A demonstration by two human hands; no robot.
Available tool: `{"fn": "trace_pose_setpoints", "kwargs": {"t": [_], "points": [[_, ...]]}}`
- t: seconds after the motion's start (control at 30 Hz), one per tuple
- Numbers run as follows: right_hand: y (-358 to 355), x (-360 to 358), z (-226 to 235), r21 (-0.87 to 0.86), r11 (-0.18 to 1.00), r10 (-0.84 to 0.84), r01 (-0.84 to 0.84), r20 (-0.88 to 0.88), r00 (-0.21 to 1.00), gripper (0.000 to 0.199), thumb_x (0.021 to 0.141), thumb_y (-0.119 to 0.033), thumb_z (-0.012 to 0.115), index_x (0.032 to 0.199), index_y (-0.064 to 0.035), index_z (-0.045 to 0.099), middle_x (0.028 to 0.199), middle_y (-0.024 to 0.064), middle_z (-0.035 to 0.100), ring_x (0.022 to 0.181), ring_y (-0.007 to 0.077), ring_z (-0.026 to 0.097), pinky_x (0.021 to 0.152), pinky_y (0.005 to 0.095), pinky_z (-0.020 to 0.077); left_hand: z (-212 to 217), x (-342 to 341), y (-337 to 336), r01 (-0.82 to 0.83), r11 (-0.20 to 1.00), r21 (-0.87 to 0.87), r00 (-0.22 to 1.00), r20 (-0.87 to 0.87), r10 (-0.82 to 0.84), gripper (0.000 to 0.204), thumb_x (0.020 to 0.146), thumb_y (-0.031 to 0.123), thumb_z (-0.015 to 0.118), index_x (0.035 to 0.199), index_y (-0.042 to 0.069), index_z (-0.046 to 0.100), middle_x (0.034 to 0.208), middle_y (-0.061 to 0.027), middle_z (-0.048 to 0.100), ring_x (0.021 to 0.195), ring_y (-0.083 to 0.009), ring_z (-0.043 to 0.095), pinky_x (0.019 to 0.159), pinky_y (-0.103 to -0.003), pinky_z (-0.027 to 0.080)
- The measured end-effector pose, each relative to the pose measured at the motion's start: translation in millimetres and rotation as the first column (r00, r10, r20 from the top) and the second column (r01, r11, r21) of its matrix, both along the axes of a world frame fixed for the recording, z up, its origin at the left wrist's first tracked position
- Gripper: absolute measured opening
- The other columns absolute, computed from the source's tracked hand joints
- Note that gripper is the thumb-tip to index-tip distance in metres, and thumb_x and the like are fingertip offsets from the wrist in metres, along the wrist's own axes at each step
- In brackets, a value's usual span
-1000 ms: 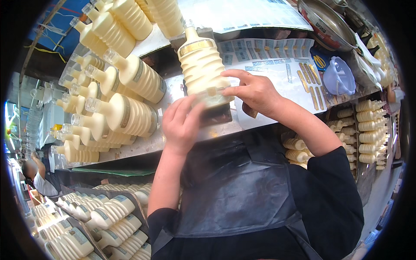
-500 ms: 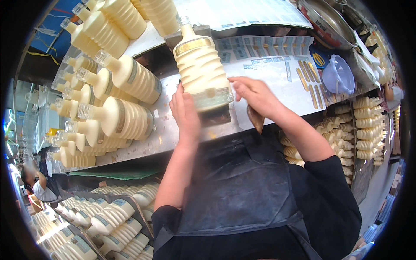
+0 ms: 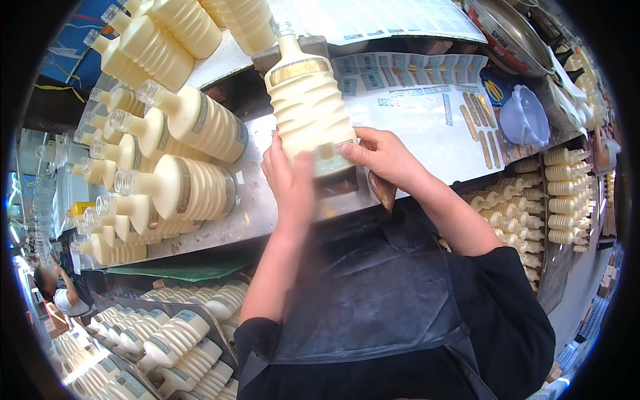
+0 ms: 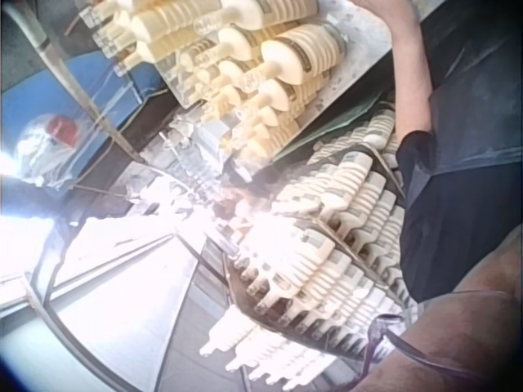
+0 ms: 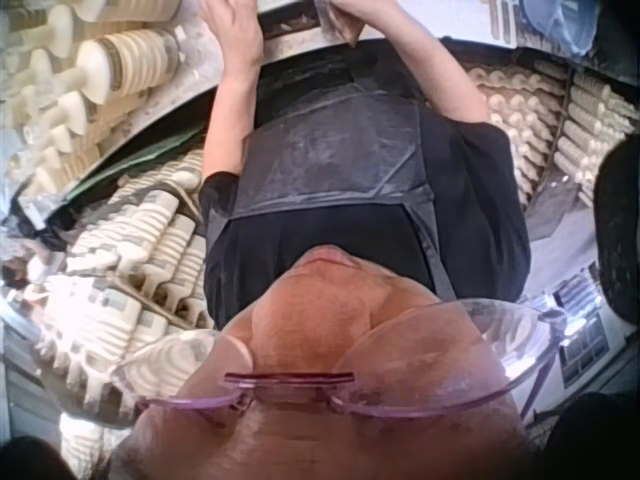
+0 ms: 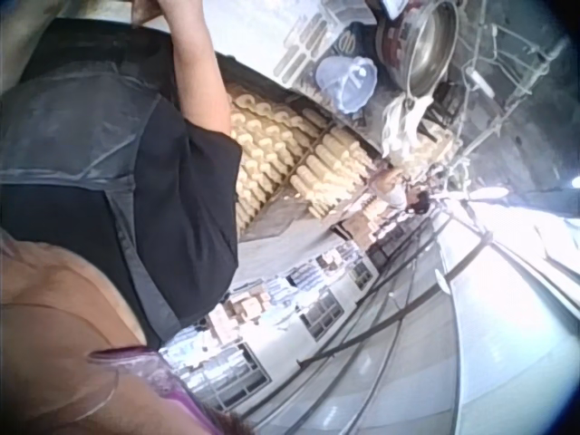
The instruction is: The person repeatedly picks up cream-colored plastic bottles, applies rectangular labels to their bodies, and smooths them into place. The person handles bottles one at a time, rotating them to align and press the labels, then sets them aside on a nearby surface.
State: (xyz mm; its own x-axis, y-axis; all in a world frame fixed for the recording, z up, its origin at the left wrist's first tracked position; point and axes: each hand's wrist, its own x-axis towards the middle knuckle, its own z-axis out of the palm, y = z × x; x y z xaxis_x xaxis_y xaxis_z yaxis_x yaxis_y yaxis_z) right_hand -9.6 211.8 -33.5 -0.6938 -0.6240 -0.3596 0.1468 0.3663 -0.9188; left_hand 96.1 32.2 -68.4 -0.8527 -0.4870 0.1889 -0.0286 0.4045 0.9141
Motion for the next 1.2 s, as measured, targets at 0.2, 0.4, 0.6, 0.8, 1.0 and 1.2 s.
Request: {"fn": "trace_pose_setpoints", "kwargs": {"t": [0.2, 0.4, 0.6, 0.8, 1.0, 1.2], "points": [[0.6, 1.2, -8.3, -0.090, 0.996, -0.023, 0.023, 0.004, 1.000, 0.056, 0.100, -0.035, 0.070, 0.135, 0.0074, 0.060, 0.120, 0.0123, 0.070, 0.108, 0.0132, 0.063, 0.097, 0.0299, 0.0502, 0.5, 0.0, 1.3, 0.003, 0.997, 0.078, 1.000, -0.027, 0.000, 0.070, 0.104, 0.037, 0.051, 0.153, -0.009, 0.034, 0.147, -0.0249, 0.042, 0.137, -0.0372, 0.037, 0.120, -0.046, 0.025], [0.2, 0.7, -11.9, -0.116, 0.993, -0.018, 0.018, 0.000, 1.000, 0.054, 0.101, -0.033, 0.069, 0.135, 0.0071, 0.060, 0.120, 0.0102, 0.070, 0.108, 0.0120, 0.062, 0.096, 0.0298, 0.0502, -3.0, 2.0, 0.6, 0.026, 0.995, 0.092, 0.997, -0.070, -0.019, 0.067, 0.106, 0.035, 0.049, 0.154, -0.007, 0.034, 0.148, -0.0232, 0.042, 0.138, -0.0361, 0.036, 0.120, -0.045, 0.025], [-0.1, 1.5, -6.5, -0.066, 0.998, 0.003, -0.007, -0.063, 0.998, 0.051, 0.103, -0.035, 0.065, 0.133, 0.0056, 0.061, 0.114, 0.0085, 0.071, 0.103, 0.0115, 0.061, 0.093, 0.0299, 0.0507, -4.6, 1.9, 1.0, 0.024, 0.991, 0.129, 0.996, -0.090, -0.013, 0.066, 0.106, 0.036, 0.048, 0.155, -0.007, 0.033, 0.148, -0.0220, 0.041, 0.138, -0.0342, 0.038, 0.120, -0.044, 0.025], [-7.4, 6.2, 29.2, 0.157, 0.985, -0.028, 0.073, -0.269, 0.963, 0.067, 0.095, -0.049, 0.067, 0.137, 0.0017, 0.056, 0.106, 0.0141, 0.069, 0.096, 0.0232, 0.067, 0.089, 0.0323, 0.0519, 3.7, 1.1, 6.9, 0.166, 0.774, 0.611, 0.957, -0.288, 0.023, 0.066, 0.107, 0.034, 0.048, 0.157, -0.004, 0.030, 0.147, -0.0206, 0.041, 0.137, -0.0317, 0.041, 0.119, -0.042, 0.027], [-24.4, 12.8, 33.8, 0.192, 0.960, -0.084, 0.202, -0.494, 0.865, 0.079, 0.088, -0.051, 0.071, 0.141, 0.0050, 0.052, 0.123, 0.0241, 0.065, 0.111, 0.0343, 0.066, 0.096, 0.0386, 0.0513, 0.1, -0.1, 3.5, 0.011, 0.987, 0.159, 0.998, -0.067, 0.000, 0.065, 0.107, 0.032, 0.049, 0.157, -0.004, 0.027, 0.151, -0.0204, 0.040, 0.141, -0.0293, 0.040, 0.119, -0.043, 0.030], [-10.0, 4.3, -2.7, -0.103, 0.987, -0.139, 0.120, -0.202, 0.969, 0.062, 0.101, -0.036, 0.063, 0.145, 0.0059, 0.049, 0.134, 0.0197, 0.063, 0.118, 0.0249, 0.062, 0.100, 0.0365, 0.0500, 2.2, 0.4, 7.1, 0.127, 0.845, 0.520, 0.971, -0.239, 0.001, 0.052, 0.112, 0.024, 0.042, 0.157, 0.000, 0.030, 0.155, -0.0163, 0.042, 0.141, -0.0237, 0.043, 0.119, -0.038, 0.033]]}}
